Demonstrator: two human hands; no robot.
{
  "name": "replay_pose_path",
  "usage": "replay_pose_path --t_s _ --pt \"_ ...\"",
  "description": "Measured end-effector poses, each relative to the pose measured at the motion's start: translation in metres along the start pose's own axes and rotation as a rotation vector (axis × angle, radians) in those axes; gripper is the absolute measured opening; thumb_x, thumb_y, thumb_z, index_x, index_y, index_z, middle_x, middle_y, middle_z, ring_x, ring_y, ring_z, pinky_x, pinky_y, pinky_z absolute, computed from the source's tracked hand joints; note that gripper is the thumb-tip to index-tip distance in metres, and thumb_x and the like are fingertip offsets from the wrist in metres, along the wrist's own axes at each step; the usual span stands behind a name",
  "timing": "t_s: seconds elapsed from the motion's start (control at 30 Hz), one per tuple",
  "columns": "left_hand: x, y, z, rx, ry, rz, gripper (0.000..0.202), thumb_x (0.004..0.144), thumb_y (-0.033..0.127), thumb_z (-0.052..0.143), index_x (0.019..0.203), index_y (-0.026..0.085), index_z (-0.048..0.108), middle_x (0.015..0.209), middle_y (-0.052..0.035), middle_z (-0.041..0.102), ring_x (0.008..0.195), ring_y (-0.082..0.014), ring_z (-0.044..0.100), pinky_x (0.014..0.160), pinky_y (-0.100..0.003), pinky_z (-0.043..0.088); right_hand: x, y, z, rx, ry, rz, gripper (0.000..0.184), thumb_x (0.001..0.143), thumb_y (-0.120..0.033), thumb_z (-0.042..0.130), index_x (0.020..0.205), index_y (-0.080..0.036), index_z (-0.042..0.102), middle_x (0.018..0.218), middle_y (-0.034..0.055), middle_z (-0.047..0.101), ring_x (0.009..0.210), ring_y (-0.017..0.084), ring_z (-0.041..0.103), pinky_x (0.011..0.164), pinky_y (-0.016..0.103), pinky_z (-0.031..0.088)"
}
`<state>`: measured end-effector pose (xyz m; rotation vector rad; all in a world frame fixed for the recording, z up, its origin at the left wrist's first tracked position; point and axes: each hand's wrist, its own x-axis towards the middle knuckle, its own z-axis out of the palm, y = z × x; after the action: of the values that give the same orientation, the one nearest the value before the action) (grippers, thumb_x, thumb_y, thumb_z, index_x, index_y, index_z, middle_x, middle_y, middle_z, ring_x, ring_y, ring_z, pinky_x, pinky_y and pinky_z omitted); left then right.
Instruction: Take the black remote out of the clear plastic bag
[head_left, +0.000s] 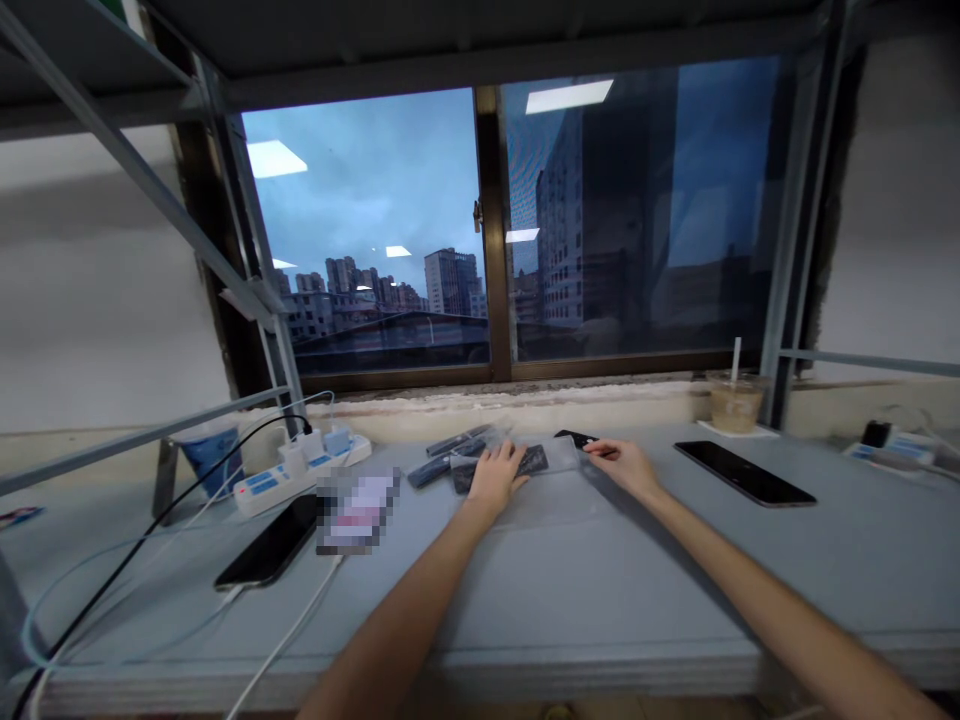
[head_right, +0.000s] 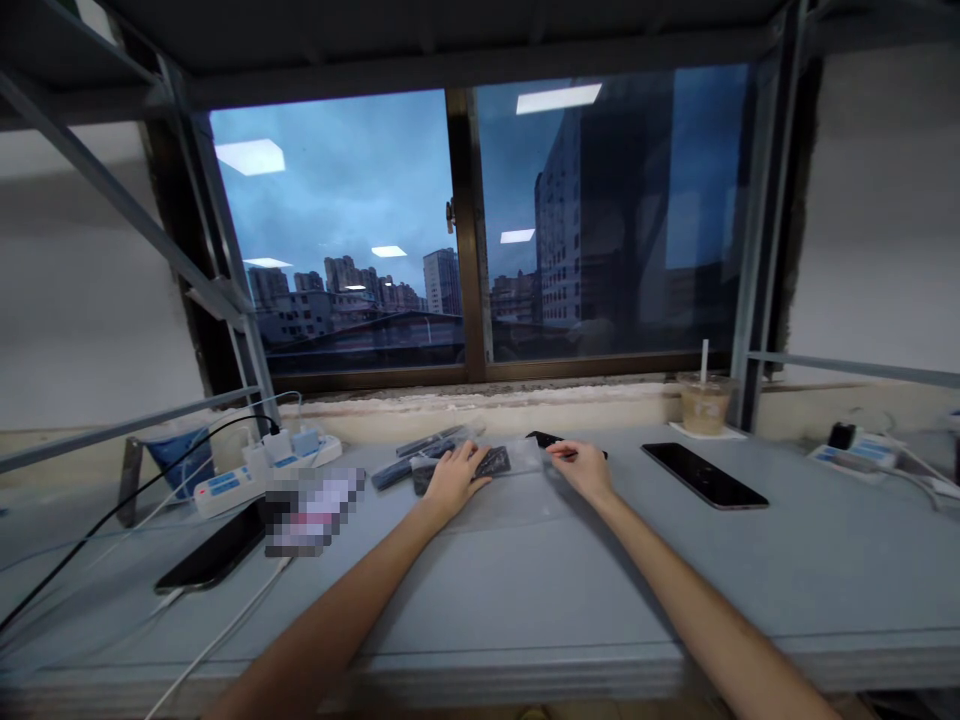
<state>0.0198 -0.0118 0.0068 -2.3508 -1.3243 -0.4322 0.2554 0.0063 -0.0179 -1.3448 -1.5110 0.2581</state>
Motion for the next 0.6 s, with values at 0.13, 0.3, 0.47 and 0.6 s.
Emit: replay_pose_path --t_s 0.13,0.3,0.47,0.6 --pt "-0.0004 -0.0001 0.0019 -0.042 0.049 0.006 0.044 0.086 0.038 0.044 0.125 0.018 0.038 0.116 -0.0100 0.050 0.100 -0.0234 0.052 0.088 -0.036 0.040 0.0002 0.0042 0.0038 0.029 -0.050 -0.039 0.013 0.058 -0.025 0.059 0.063 -0.018 0.068 0.069 0.0064 0.070 0.065 0.023 0.063 0.064 0.032 0.047" --pt "-0.0019 -0.0005 0.0035 -0.086 0.059 0.001 0.042 0.087 0.038 0.041 0.124 0.016 0.038 0.115 -0.0112 0.050 0.098 -0.0237 0.053 0.086 -0.035 0.042 0.0004 0.0026 0.0066 0.044 -0.020 -0.066 0.020 0.063 -0.026 0.052 0.071 -0.019 0.070 0.079 0.0059 0.070 0.069 0.021 0.063 0.068 0.032 0.048" --pt "-0.0030 0.0012 0.0025 -0.142 0.072 -0.021 0.040 0.084 0.038 0.045 0.118 0.017 0.041 0.108 -0.0097 0.052 0.093 -0.0232 0.055 0.082 -0.034 0.043 0.0017 -0.0014 0.0063 0.022 0.028 -0.041 0.028 0.066 -0.024 0.044 0.075 -0.021 0.071 0.079 0.0031 0.070 0.066 0.018 0.060 0.068 0.031 0.047" --pt "-0.0031 0.0014 0.0016 -0.172 0.039 -0.014 0.040 0.082 0.040 0.049 0.115 0.019 0.043 0.105 -0.0078 0.054 0.092 -0.0224 0.055 0.081 -0.032 0.044 0.0008 -0.0020 0.0082 0.024 0.015 -0.015 0.026 0.064 -0.025 0.047 0.073 -0.019 0.070 0.079 0.0044 0.069 0.071 0.019 0.061 0.069 0.029 0.046"
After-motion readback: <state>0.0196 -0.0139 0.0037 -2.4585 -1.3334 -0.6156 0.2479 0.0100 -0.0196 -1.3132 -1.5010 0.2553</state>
